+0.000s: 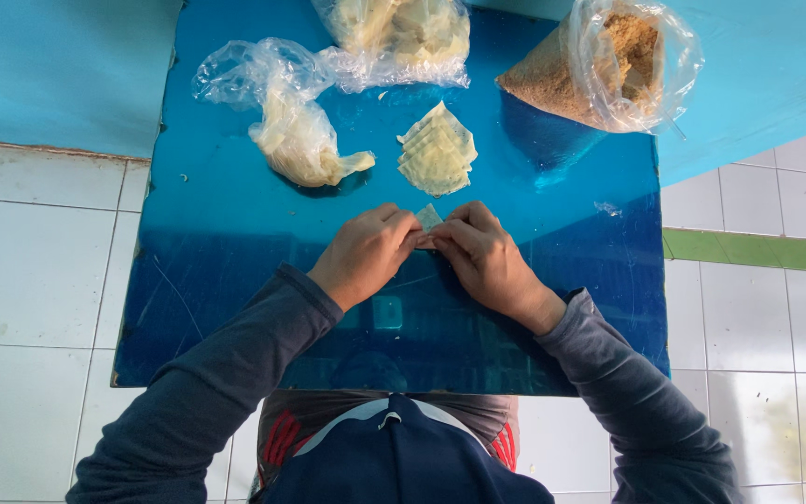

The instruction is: The person sits at a blue table folding triangular pastry wrappers into filled parcels. They take a wrapper, place a scoop of brown filling from a plastic bag onto it, then fold and pinch the wrapper closed and set the finished parcel with the others on the table.

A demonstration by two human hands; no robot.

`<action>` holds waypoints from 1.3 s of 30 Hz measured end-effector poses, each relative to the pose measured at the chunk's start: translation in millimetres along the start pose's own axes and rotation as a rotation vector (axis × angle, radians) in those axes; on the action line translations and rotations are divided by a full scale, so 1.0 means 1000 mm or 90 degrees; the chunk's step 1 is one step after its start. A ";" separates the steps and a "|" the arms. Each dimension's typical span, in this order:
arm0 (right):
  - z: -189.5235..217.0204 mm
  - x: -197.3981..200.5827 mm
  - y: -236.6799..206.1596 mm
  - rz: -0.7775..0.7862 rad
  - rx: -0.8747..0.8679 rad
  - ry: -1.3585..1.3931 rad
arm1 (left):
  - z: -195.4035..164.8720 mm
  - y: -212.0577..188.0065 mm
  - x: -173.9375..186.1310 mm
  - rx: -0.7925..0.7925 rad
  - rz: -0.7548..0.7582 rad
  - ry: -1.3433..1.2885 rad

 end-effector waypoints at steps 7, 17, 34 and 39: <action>-0.004 0.004 0.011 -0.002 -0.050 0.049 | 0.003 0.005 0.000 0.047 -0.011 -0.039; 0.034 -0.005 0.001 -0.001 0.155 -0.213 | 0.000 0.004 0.008 0.039 -0.040 -0.063; 0.018 0.002 0.010 0.084 0.097 -0.081 | 0.000 0.004 -0.001 0.021 0.020 -0.029; 0.009 0.000 0.010 0.026 0.058 -0.141 | 0.013 0.012 -0.002 0.099 0.033 -0.072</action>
Point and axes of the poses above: each hand's wrist, its own y-axis towards the middle knuckle, its own x-axis out of the back of the hand, z = x × y, the point moved 9 cm from there along y, towards the middle knuckle, and after that the axes turned 4 degrees about y, right-handed, at the moved point
